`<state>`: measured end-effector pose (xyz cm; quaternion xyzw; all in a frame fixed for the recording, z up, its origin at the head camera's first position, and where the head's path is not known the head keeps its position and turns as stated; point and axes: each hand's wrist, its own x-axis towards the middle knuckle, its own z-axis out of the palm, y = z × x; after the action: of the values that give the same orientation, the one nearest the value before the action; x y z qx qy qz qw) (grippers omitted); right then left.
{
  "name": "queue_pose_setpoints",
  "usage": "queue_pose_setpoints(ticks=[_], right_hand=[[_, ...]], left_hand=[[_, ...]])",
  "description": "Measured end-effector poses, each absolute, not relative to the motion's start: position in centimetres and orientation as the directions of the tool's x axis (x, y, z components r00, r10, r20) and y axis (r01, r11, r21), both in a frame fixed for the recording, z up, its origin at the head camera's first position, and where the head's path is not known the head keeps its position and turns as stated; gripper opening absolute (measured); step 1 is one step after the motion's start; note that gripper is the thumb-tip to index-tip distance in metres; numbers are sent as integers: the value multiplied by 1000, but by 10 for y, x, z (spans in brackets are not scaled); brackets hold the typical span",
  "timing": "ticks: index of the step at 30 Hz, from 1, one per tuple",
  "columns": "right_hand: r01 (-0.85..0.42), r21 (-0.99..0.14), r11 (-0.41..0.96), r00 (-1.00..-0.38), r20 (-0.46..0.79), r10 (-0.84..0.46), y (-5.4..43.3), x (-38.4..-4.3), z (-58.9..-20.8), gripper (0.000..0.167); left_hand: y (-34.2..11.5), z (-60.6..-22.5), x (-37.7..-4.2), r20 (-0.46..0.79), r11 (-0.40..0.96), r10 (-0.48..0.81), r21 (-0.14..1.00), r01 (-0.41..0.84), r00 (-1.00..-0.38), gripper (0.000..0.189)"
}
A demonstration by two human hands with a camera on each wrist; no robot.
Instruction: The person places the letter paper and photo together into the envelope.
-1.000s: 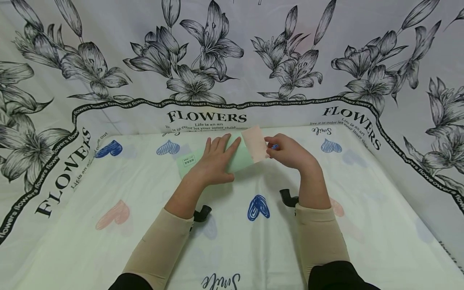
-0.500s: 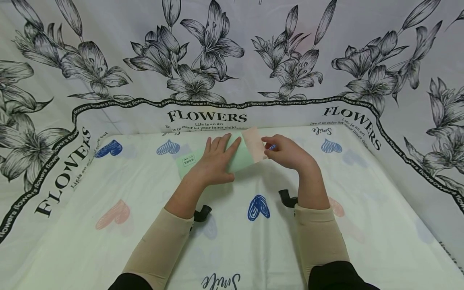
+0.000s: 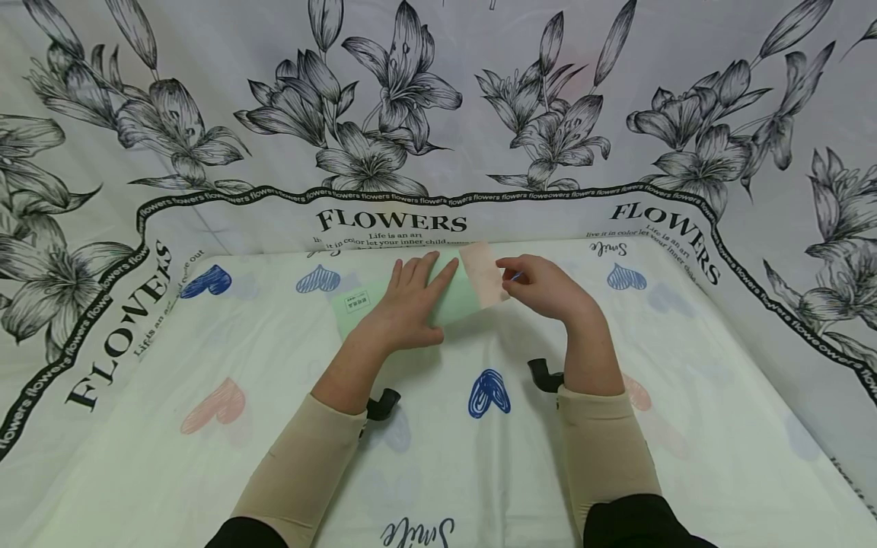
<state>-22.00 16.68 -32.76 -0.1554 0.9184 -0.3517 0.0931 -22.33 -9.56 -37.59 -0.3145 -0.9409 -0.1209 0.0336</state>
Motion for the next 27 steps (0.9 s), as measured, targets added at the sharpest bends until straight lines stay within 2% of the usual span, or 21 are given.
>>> queue_pose_setpoints(ticks=[17, 23, 27], right_hand=[[-211, -733, 647, -949, -4, -315, 168, -224, -332, 41], [-109, -785, 609, -978, -24, -206, 166, -228, -335, 34], [-31, -820, 571, -988, -61, -141, 163, -230, -336, 36]], left_hand=[[-96, -374, -224, 220, 741, 605, 197, 642, -765, 111], [-96, -374, -224, 228, 729, 620, 187, 658, -751, 111], [-94, -374, -223, 213, 732, 622, 183, 656, -753, 111]])
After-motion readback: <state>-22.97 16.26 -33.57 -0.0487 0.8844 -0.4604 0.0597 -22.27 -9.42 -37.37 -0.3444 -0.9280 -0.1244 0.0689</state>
